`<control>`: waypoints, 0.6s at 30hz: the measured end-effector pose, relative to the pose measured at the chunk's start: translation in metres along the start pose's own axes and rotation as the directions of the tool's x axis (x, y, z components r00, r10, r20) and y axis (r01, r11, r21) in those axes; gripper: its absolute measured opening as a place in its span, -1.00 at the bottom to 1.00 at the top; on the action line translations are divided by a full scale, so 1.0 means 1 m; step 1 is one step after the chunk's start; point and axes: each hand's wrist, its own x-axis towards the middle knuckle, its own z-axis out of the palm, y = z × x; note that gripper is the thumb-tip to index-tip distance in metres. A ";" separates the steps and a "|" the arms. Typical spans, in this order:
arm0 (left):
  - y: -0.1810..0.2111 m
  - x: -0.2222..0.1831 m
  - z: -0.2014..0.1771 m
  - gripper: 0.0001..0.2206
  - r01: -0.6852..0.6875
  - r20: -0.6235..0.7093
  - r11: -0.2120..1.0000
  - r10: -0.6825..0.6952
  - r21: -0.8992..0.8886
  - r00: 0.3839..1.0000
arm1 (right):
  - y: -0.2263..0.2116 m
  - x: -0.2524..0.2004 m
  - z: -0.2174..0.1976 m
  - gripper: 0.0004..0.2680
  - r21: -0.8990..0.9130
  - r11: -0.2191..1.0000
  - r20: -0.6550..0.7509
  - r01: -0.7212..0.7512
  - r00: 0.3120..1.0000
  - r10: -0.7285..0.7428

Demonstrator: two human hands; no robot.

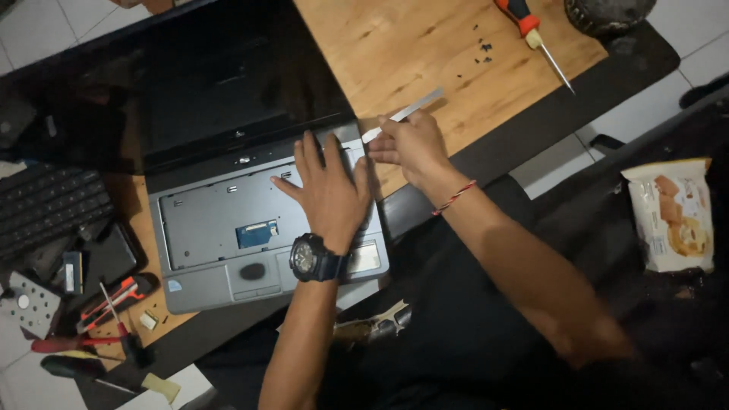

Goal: Disassembling a laptop by prying the top cover and disconnecting internal ribbon cables on a workbench.

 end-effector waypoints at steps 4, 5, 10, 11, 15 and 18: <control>0.003 0.000 -0.002 -0.40 -0.011 -0.003 1.000 0.011 -0.006 1.000 | 0.000 0.006 0.000 -0.67 0.034 0.998 0.000 -0.046 0.999 0.046; 0.003 -0.002 0.000 -0.40 -0.009 -0.004 1.000 0.009 0.009 1.000 | 0.001 0.007 -0.001 -0.66 0.032 0.998 0.005 -0.059 0.998 0.059; 0.003 -0.001 0.003 -0.42 -0.015 -0.019 1.000 0.014 -0.021 1.000 | -0.005 0.006 -0.004 -0.72 0.020 0.999 0.054 -0.028 0.998 0.027; 0.003 -0.001 0.003 -0.42 -0.016 -0.020 0.999 0.016 -0.040 1.000 | -0.006 0.004 -0.003 -0.76 0.021 0.999 0.064 -0.029 0.998 0.028; 0.002 -0.001 0.009 -0.46 -0.032 -0.033 0.999 0.031 -0.031 0.999 | 0.019 0.039 -0.012 -0.75 -0.001 0.998 0.085 -0.067 0.994 0.067; 0.002 0.000 0.011 -0.49 -0.060 -0.064 0.998 0.059 -0.014 0.996 | 0.015 0.040 -0.008 -0.78 -0.011 0.995 0.062 -0.100 0.993 0.101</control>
